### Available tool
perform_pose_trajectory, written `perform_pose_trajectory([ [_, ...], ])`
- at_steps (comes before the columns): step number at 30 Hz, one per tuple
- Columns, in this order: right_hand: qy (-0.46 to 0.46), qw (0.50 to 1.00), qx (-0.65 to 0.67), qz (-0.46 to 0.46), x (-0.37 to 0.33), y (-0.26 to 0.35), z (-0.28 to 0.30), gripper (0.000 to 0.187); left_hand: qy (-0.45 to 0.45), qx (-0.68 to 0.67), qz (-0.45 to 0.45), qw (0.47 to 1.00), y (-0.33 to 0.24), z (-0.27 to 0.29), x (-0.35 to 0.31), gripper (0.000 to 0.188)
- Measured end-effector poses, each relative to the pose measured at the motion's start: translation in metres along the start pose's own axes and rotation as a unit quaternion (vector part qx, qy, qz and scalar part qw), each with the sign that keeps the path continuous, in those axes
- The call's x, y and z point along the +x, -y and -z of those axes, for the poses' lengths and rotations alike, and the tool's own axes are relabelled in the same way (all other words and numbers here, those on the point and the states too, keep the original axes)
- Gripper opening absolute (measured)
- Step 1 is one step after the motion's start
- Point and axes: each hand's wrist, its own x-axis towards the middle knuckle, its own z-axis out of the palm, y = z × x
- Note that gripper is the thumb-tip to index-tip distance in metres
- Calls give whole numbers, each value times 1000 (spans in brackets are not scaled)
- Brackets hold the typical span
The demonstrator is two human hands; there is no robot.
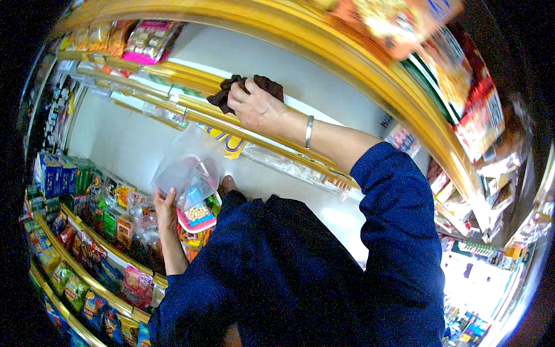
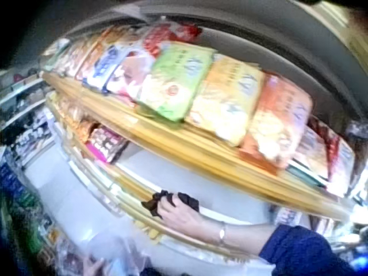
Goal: The person cleans a supermarket shelf by removing packaged snacks and bread, wiping the shelf surface with a dark cloth, and placing the items back. The person also wipes the shelf edge and handles a plastic container during the process.
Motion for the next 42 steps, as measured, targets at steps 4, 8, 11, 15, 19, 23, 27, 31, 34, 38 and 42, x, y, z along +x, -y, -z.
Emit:
perform_pose_trajectory([
  [4,36,999,22,-26,-82,15,4,29,10,-10,-27,1000,11,-9,-25,52],
  [8,86,993,-14,-74,-167,30,18,31,19,-24,-53,998,22,-23,-42,53],
  [11,99,988,0,-119,-223,45,15,32,39,-36,-59,997,23,-39,-48,55],
  [15,137,977,4,-165,-278,65,23,32,60,-18,-64,996,21,-51,-55,53],
  [19,124,963,17,-237,-313,78,23,32,70,30,-73,994,24,-54,-52,50],
  [23,81,946,26,-313,-348,93,20,31,90,-2,-82,993,15,-67,-67,52],
  [27,144,875,131,-443,-360,108,37,36,77,1,-89,993,4,-68,-77,54],
  [31,49,768,341,-539,-334,107,66,46,94,-10,-108,990,-14,-78,-73,57],
  [34,-69,805,296,-509,-270,81,104,46,119,-23,-125,985,-22,-84,-54,58],
  [38,3,816,149,-559,-210,5,93,46,135,5,-147,980,-44,-93,-25,60],
  [42,184,826,-37,-531,-210,-52,23,36,180,2,-135,974,-57,-97,6,61],
])
